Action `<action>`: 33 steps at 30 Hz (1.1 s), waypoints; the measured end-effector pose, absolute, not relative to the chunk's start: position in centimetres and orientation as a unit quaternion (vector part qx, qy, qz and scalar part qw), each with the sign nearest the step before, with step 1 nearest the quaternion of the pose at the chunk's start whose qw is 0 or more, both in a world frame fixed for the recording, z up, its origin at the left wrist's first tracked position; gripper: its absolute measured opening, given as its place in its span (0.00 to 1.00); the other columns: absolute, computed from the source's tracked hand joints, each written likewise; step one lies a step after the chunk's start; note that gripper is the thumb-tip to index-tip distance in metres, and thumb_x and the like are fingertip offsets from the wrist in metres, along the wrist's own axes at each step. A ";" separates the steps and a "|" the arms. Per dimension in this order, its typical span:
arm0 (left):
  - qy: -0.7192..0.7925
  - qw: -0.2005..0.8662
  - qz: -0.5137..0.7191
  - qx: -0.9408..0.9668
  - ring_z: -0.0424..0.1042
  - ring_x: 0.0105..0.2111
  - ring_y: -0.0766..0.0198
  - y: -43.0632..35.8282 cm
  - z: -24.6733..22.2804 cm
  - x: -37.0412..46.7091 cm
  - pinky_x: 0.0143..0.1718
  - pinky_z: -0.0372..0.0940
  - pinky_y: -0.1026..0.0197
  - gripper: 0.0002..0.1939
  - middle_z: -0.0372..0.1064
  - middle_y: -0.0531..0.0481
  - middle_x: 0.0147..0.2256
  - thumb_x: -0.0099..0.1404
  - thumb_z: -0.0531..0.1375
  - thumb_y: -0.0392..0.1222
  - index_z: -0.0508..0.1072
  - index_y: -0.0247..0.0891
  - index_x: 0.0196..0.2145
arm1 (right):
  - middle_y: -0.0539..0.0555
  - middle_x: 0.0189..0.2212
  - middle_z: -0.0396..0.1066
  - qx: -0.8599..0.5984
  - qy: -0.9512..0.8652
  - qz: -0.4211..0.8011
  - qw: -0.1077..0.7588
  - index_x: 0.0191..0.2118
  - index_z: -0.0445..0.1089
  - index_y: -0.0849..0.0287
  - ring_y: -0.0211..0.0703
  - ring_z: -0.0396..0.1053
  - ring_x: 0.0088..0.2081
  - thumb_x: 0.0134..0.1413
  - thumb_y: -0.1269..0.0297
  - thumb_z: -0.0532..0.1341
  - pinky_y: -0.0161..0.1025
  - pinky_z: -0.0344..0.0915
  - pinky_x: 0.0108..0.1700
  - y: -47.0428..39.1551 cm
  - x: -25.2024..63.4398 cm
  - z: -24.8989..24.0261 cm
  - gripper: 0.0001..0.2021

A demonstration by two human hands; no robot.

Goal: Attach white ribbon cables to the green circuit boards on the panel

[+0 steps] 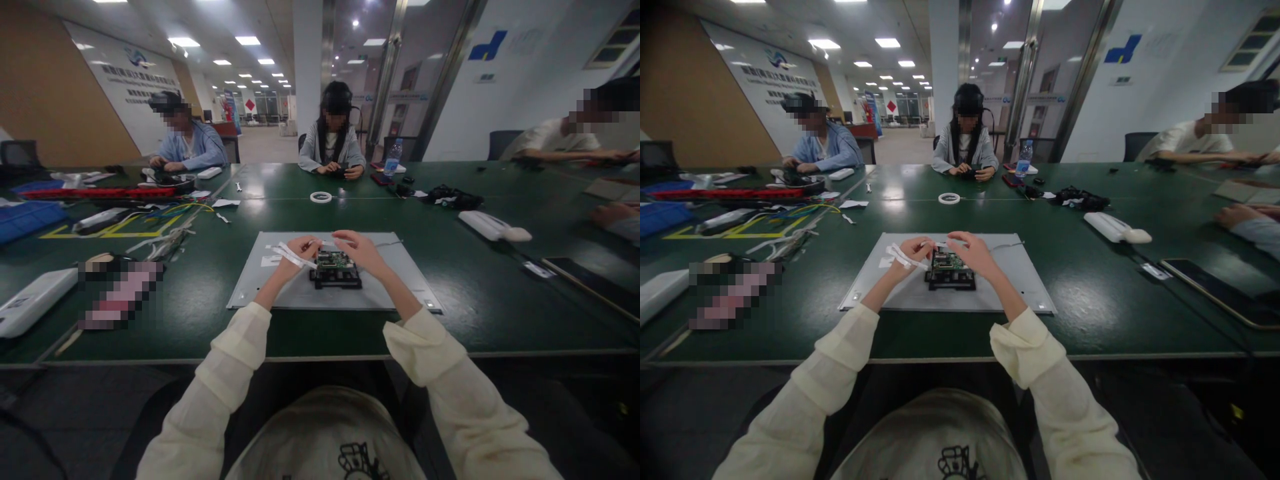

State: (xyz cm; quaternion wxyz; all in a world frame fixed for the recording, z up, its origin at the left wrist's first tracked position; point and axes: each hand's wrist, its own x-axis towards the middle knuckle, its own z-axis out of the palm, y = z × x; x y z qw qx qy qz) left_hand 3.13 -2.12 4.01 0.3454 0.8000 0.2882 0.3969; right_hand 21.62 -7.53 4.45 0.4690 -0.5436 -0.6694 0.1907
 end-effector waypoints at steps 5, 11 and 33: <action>0.314 0.305 0.388 0.811 0.63 0.23 0.67 -2.1 3.5 3.1 0.25 0.57 0.66 0.16 0.64 0.53 0.21 0.62 0.51 0.48 0.70 0.35 0.26 | 0.52 0.27 0.73 -0.558 -0.689 0.200 0.417 0.31 0.73 0.60 0.41 0.68 0.32 0.50 0.56 0.58 0.35 0.62 0.34 -8.0 21.4 4.7 0.13; 0.339 0.248 0.386 0.821 0.62 0.22 0.67 -1.8 3.2 3.0 0.23 0.55 0.67 0.17 0.65 0.53 0.20 0.63 0.51 0.48 0.71 0.35 0.26 | 0.50 0.21 0.70 -0.583 -0.662 0.223 0.415 0.29 0.73 0.61 0.37 0.65 0.24 0.48 0.55 0.59 0.32 0.58 0.26 -7.5 21.7 4.0 0.14; 0.370 0.188 0.401 0.817 0.57 0.21 0.69 -2.2 3.7 2.7 0.23 0.48 0.65 0.18 0.58 0.54 0.17 0.60 0.52 0.48 0.66 0.34 0.19 | 0.51 0.21 0.73 -0.638 -0.636 0.158 0.404 0.30 0.72 0.62 0.39 0.70 0.26 0.49 0.65 0.59 0.33 0.60 0.30 -8.9 21.1 5.3 0.07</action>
